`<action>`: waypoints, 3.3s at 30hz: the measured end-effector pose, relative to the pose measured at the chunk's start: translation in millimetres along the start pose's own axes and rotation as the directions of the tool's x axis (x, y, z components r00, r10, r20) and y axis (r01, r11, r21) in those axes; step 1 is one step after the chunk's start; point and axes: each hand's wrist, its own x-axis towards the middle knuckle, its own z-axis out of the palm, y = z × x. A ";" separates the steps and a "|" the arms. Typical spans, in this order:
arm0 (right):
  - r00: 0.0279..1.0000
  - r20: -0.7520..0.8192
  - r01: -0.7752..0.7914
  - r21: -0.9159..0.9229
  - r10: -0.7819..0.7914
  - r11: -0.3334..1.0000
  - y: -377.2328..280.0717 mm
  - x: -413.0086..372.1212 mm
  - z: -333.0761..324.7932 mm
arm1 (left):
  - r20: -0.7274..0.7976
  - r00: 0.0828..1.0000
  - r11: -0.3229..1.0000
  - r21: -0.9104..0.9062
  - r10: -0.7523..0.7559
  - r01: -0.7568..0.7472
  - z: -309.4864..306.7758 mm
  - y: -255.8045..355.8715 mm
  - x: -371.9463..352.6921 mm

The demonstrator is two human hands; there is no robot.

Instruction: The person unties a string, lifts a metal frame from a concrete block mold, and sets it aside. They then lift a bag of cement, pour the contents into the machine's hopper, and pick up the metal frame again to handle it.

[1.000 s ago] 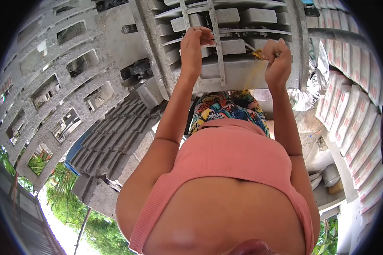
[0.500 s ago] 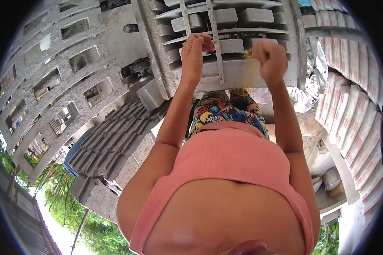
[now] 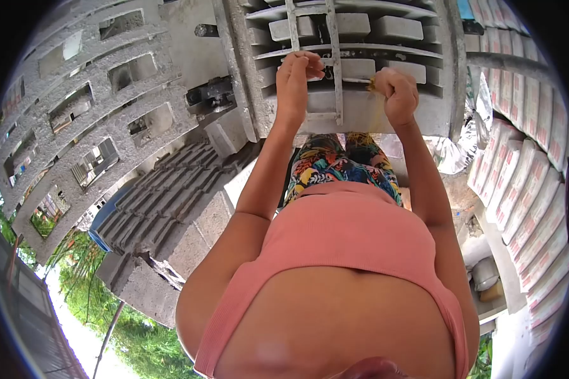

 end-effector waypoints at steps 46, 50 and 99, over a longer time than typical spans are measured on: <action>0.972 0.110 -0.225 0.186 0.208 0.956 -18.6 4.1 -106.1 | 0.484 0.871 0.934 0.344 -0.087 -0.098 126.3 1.1 -36.8; 0.932 0.357 0.068 -0.020 -0.056 0.997 -110.2 18.2 -70.1 | 0.452 0.840 0.906 0.141 0.301 -0.400 111.3 4.1 -70.3; 0.993 0.097 -0.035 -0.302 0.067 0.953 -99.4 -3.6 10.0 | 0.543 0.830 0.985 -0.169 0.127 -0.040 57.8 -8.3 -51.3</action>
